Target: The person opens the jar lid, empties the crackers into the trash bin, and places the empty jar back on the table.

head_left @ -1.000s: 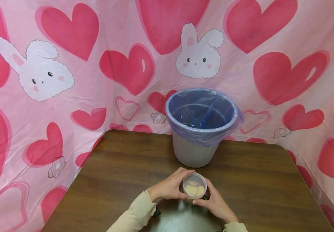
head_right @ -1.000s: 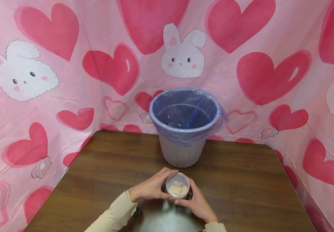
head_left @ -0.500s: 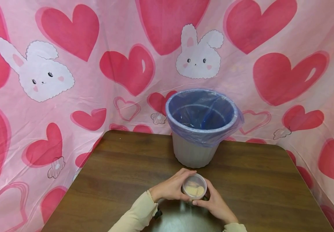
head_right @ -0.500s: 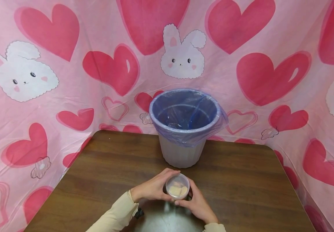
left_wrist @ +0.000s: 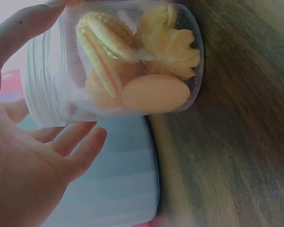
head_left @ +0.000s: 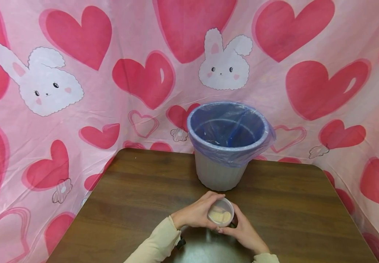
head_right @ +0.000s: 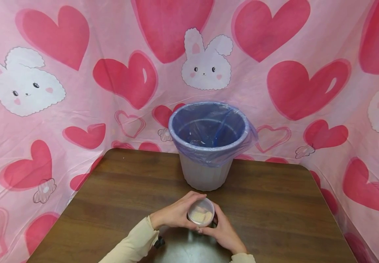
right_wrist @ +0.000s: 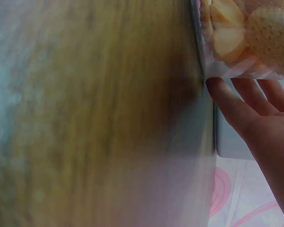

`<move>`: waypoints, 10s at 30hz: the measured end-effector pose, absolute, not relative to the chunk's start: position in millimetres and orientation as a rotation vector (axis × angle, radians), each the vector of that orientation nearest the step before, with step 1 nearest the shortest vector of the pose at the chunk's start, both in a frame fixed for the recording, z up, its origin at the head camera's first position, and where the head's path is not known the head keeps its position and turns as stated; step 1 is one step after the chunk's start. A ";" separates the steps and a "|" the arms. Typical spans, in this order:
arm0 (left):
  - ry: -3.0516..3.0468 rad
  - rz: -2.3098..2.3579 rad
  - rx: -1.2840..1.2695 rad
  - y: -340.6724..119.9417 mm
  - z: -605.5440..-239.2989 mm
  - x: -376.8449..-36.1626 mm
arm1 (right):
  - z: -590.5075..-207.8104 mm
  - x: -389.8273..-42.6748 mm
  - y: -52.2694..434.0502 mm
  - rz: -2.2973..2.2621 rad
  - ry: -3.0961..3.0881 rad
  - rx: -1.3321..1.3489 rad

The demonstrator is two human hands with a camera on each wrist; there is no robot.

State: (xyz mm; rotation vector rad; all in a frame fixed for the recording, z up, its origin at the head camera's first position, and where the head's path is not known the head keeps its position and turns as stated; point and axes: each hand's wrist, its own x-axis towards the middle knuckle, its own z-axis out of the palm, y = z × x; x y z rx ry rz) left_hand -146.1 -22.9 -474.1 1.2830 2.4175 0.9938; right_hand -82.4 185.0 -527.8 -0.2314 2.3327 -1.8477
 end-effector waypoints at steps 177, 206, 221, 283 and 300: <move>2.439 0.911 1.350 -8.9 -467.5 -143.2 | -529.7 -82.3 188.5 -1.827 2.330 -0.339; 2.467 0.947 1.345 -11.0 -462.1 -141.5 | -528.7 -81.5 187.4 -1.833 2.286 -0.305; 2.479 0.928 1.359 -13.2 -460.8 -142.8 | -527.5 -82.1 186.5 -1.839 2.278 -0.233; 2.483 0.920 1.303 -32.1 -462.8 -143.6 | -529.5 -84.3 188.1 -1.842 2.307 -0.365; 2.497 0.949 1.279 -38.0 -463.4 -145.1 | -530.4 -83.5 187.9 -1.835 2.318 -0.350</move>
